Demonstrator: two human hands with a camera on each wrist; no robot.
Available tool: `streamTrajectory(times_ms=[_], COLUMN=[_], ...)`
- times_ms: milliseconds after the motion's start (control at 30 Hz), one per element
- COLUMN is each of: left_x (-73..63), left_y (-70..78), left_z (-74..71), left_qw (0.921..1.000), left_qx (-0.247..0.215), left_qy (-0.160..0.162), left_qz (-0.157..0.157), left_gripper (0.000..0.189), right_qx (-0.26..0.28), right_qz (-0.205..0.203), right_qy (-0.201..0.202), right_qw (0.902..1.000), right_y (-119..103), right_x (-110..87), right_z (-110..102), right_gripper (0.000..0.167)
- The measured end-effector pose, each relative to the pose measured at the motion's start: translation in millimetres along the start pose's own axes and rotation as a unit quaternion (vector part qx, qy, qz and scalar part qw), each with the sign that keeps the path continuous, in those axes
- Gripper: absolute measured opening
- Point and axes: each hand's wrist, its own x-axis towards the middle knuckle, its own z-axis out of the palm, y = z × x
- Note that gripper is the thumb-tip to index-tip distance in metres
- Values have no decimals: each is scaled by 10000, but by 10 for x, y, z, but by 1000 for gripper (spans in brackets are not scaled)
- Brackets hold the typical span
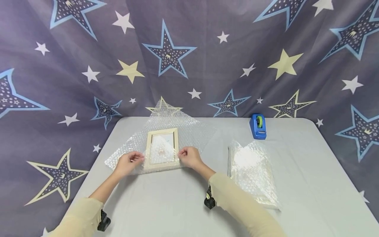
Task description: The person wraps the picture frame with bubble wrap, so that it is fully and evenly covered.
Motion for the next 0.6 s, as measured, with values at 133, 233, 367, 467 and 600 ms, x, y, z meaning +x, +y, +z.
streamTrajectory(times_ms=[133, 233, 367, 467, 600], left_x=[31, 30, 42, 47, 48], left_y=[-32, -38, -13, -9, -44], left_z=[35, 56, 61, 80, 118], left_qw=[9996, 9990, 9983, 9978, 9971], left_qx=[100, 195, 304, 300, 250], left_qy=[187, 318, 398, 376, 289], left_qz=[-166, -251, -314, -447, -656], left_gripper=[18, 18, 18, 19, 20], right_qx=[-94, -123, -98, -107, -187], right_qz=[48, 44, 99, 172, 243], right_qy=[215, 257, 307, 347, 362], right_qw=[9997, 9996, 9994, 9992, 9989], right_y=[29, 40, 21, 24, 46], right_x=[34, 42, 63, 63, 42], right_z=[68, 88, 81, 79, 91], right_gripper=[9, 10, 9, 9, 8])
